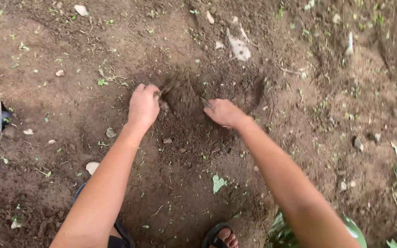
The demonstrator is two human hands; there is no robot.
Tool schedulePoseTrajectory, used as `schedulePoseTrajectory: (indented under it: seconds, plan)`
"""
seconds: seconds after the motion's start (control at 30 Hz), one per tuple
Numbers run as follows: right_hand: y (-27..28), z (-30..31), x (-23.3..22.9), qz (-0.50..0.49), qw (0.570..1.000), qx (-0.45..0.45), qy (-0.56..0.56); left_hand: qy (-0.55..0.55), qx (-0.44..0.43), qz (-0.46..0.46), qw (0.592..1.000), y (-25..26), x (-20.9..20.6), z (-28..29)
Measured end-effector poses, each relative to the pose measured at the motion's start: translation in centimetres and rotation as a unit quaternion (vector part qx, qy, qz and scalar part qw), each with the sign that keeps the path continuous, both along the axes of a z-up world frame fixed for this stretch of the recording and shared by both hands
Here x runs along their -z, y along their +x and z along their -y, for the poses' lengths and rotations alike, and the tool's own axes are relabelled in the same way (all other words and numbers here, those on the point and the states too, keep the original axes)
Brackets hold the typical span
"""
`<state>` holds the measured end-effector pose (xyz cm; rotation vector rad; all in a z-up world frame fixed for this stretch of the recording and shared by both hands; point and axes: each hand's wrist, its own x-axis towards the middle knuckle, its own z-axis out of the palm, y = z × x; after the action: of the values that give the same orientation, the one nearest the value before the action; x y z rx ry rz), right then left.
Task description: Dig soil with hands and a small shovel, and fill a blue plastic container with the soil.
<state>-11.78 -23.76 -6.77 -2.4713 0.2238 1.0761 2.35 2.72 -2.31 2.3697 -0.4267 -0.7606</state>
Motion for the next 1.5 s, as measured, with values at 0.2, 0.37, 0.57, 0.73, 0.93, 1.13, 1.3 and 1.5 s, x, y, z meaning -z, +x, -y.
schedulePoseTrajectory:
  seconds: [0.2, 0.37, 0.57, 0.73, 0.93, 1.13, 1.3, 1.5]
  plan:
    - [4.6, 2.9, 3.0, 0.106, 0.941, -0.245, -0.208, 0.058, 0.240, 0.210, 0.946, -3.0, 1.6, -4.3]
    - [6.9, -2.1, -5.7, -0.012, 0.998, -0.047, -0.051, 0.137, 0.135, 0.173, 0.966, -1.7, 1.5, -9.9]
    - [2.5, 3.1, 0.4, 0.084, 0.987, 0.053, -0.127, -0.056, -0.054, 0.158, 0.984, -0.2, 2.6, -4.7]
    - [-2.4, 4.2, 0.1, 0.207, 0.955, -0.199, -0.070, -0.117, 0.003, 0.227, 0.967, -2.9, 2.2, 1.9]
    - [-1.4, 3.8, -2.0, -0.150, 0.955, 0.248, -0.063, 0.014, 0.132, 0.001, 0.991, -0.5, 1.8, 3.1]
    - [-4.0, 4.9, -7.7, -0.058, 0.937, 0.329, -0.104, -0.178, -0.087, -0.070, 0.978, -0.1, 0.5, 5.1]
    - [-14.4, 4.8, -1.8, 0.077, 0.989, 0.058, -0.111, -0.092, 0.193, 0.149, 0.965, -6.7, 1.0, 9.7]
    - [-15.6, 2.1, -10.7, -0.029, 0.814, 0.568, -0.122, -0.003, 0.311, 0.024, 0.950, -5.7, 1.0, 7.7]
